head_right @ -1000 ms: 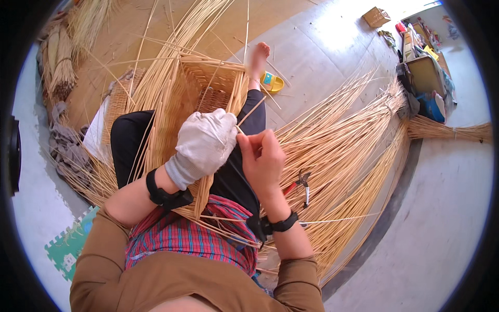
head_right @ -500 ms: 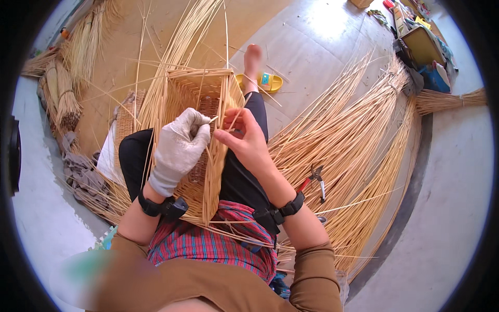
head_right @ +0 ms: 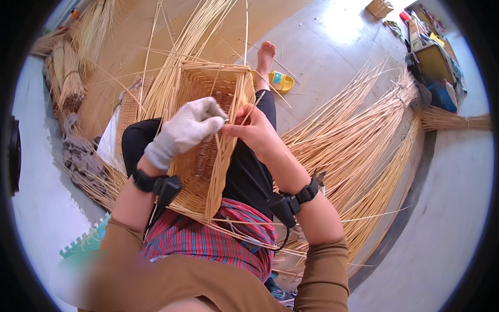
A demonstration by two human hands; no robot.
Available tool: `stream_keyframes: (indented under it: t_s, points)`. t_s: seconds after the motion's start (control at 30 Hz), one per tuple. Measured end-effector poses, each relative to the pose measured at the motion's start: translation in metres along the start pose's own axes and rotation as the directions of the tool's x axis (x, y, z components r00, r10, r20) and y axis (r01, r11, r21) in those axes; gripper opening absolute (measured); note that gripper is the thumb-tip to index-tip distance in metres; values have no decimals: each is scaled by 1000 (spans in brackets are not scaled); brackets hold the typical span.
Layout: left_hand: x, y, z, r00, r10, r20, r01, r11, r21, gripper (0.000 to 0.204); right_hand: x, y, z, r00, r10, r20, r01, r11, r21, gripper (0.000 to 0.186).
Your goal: Weaving a rectangular basket using long reeds or strips.
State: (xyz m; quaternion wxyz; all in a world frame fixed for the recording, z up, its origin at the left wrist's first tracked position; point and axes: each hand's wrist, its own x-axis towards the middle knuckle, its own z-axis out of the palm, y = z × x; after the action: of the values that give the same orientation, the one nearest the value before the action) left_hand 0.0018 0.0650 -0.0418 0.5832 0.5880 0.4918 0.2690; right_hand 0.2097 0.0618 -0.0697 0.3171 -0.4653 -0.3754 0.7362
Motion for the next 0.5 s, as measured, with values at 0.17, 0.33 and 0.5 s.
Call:
stream_keyframes:
  t_s: [0.17, 0.33, 0.5]
  points:
    - [3, -8, -2, 976, -102, 192, 168, 914, -370, 16, -5, 5, 0, 998, -58, -22, 58, 998, 2, 35]
    - [18, -22, 12, 959, -28, 282, 156, 884, -441, 24, -20, 15, 6, 986, -138, -96, 141, 990, 21, 37]
    - [20, -17, 23, 957, -174, 234, 204, 973, -108, 38, -36, 21, -9, 973, -211, -92, 219, 972, 84, 41]
